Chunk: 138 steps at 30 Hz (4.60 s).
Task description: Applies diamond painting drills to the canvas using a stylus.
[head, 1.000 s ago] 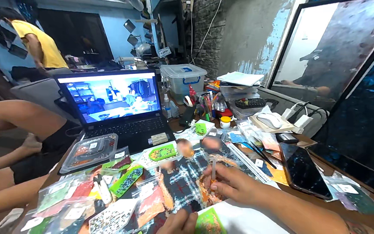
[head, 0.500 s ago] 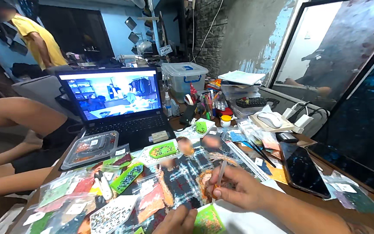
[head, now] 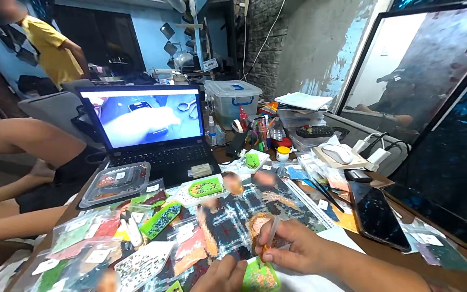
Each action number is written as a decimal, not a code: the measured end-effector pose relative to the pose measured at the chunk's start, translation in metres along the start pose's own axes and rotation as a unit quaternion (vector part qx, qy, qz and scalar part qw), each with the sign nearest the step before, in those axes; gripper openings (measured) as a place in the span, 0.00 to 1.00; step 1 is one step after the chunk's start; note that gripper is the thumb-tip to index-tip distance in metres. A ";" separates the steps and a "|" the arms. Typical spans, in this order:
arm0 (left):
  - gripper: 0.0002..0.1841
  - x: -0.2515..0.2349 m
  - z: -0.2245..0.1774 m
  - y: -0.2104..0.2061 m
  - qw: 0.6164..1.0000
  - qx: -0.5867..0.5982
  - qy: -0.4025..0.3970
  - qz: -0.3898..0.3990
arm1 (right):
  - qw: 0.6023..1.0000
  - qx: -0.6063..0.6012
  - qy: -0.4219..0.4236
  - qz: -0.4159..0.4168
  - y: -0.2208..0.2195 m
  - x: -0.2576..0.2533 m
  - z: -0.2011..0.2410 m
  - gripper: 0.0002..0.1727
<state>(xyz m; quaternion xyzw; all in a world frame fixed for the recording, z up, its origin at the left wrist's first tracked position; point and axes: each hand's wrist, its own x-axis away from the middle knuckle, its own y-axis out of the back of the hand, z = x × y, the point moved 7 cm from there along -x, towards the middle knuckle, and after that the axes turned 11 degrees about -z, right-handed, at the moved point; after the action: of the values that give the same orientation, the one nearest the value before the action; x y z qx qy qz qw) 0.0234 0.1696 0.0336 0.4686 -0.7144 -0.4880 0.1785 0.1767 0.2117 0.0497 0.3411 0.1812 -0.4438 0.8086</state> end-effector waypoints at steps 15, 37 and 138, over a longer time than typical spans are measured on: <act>0.28 0.001 -0.001 0.000 0.999 0.005 -0.023 -0.030 | 1.000 0.008 0.007 0.001 -0.002 0.001 0.001 0.13; 0.18 0.002 -0.006 0.002 0.999 0.020 -0.021 -0.025 | 1.000 0.001 0.010 -0.007 0.005 -0.001 0.007 0.13; 0.21 0.001 -0.004 0.000 0.999 0.003 -0.041 -0.013 | 1.000 0.007 0.005 0.006 -0.002 0.001 0.002 0.13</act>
<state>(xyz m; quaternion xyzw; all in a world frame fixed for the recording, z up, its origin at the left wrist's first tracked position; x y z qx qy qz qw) 0.0259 0.1663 0.0348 0.4575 -0.7165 -0.5072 0.1415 0.1755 0.2090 0.0502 0.3504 0.1801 -0.4381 0.8079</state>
